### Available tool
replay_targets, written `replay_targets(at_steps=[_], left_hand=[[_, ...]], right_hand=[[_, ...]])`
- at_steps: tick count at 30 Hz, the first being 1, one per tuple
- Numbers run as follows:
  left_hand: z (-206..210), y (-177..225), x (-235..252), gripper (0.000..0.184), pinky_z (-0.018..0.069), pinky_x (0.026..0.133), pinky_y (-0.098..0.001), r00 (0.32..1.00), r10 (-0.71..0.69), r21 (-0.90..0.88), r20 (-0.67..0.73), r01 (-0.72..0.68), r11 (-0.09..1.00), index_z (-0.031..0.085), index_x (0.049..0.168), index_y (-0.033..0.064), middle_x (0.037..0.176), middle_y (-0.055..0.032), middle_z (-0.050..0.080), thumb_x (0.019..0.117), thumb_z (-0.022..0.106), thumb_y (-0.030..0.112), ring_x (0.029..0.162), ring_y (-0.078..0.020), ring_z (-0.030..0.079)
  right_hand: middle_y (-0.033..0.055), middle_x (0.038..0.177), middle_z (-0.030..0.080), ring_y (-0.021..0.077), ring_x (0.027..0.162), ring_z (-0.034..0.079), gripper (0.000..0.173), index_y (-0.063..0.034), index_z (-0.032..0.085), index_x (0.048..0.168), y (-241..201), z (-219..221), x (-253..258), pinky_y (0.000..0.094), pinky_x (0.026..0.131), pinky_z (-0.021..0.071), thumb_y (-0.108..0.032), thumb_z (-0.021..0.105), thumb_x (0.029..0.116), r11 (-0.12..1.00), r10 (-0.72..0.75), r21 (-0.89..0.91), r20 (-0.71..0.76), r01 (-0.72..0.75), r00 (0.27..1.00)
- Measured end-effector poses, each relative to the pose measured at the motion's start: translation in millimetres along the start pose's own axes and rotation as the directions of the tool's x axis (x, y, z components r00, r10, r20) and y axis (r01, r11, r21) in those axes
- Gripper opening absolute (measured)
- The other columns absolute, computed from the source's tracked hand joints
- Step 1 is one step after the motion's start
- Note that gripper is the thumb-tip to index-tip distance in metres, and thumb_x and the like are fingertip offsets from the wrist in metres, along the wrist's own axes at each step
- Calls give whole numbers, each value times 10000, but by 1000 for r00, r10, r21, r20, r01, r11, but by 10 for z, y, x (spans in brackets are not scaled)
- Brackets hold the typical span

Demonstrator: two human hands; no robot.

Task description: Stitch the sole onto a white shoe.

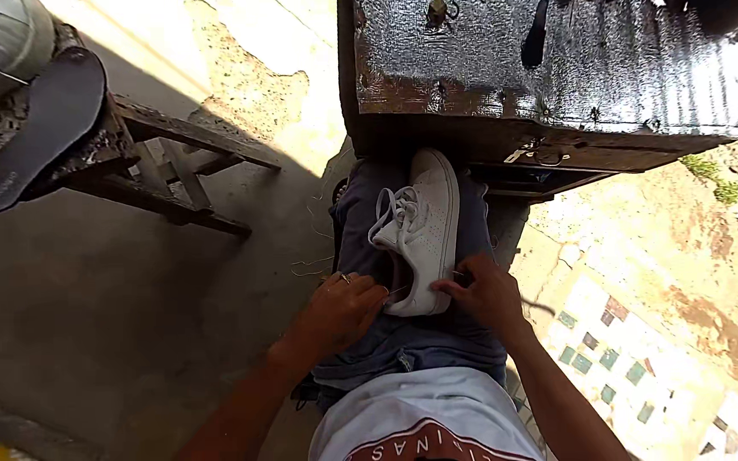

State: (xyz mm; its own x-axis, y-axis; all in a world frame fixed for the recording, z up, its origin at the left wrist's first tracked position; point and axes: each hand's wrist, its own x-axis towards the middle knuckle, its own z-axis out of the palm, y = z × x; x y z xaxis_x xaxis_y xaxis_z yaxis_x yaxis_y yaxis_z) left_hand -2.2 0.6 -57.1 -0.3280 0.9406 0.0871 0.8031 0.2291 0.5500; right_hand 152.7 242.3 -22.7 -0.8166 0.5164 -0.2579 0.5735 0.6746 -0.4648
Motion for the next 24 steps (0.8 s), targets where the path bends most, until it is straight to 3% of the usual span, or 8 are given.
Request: replay_targets(at_steps=[8,10,12,14,16,18,21,24], left_hand=[[-115,50,-712,337,496,699,-429,995,-86,-12,-48,85,996,761,1058,121,799,-67,695,1066,468,288,737,-250,649],[-140,55,-589,334,531,753,-423,994,-107,-81,-39,103,991,749,1012,122,839,-59,718,1063,469,297,795,-228,677],[-156,57,-310,324,546,771,-336,987,-154,-263,-38,139,955,756,1067,116,891,-36,710,1062,487,297,818,-142,663],[-188,138,-3,336,551,719,-203,963,-258,-553,79,258,793,723,1229,92,1034,6,734,1069,518,305,787,-18,644],[-212,198,296,404,551,621,-200,878,-305,-742,370,477,472,617,1390,78,1118,10,751,1041,587,280,683,-25,642],[-178,183,555,266,517,522,-212,773,-219,-716,595,634,291,653,1222,78,850,0,705,1016,634,245,553,-60,584],[-112,147,749,132,423,435,-173,688,-98,-647,719,714,268,663,994,66,618,16,579,1020,616,186,443,-34,468],[-61,70,763,105,395,412,-160,667,-52,-643,743,733,222,675,972,85,585,29,543,1007,630,174,419,-18,433]], right_hand=[[42,805,637,224,686,632,492,-108,689,869,-31,79,66,475,576,501,-593,763,844,999,-36,-30,142,41,989],[38,839,647,200,696,632,450,-106,703,913,53,75,41,455,599,526,-540,795,839,994,-46,106,92,36,995],[29,962,640,128,765,609,378,-92,704,1076,240,70,21,354,664,546,-390,807,867,902,-16,431,7,12,1000],[32,1134,620,87,878,607,314,-79,613,1190,419,120,-58,295,740,538,-218,657,913,746,33,666,-76,26,997],[70,1334,585,124,1014,653,231,-57,575,1192,552,155,-133,326,841,584,-91,516,971,672,1,731,-159,117,987],[84,1347,616,152,874,717,284,-62,549,1315,555,86,-203,334,726,645,-97,514,1035,673,20,726,-215,146,976],[28,1075,684,92,585,596,459,-110,442,1503,385,-58,-378,258,500,543,-177,522,1056,698,104,713,-187,62,977],[-9,959,686,42,712,588,341,-133,673,1345,298,-4,-524,236,657,524,-292,553,1068,819,19,572,-93,38,995]])
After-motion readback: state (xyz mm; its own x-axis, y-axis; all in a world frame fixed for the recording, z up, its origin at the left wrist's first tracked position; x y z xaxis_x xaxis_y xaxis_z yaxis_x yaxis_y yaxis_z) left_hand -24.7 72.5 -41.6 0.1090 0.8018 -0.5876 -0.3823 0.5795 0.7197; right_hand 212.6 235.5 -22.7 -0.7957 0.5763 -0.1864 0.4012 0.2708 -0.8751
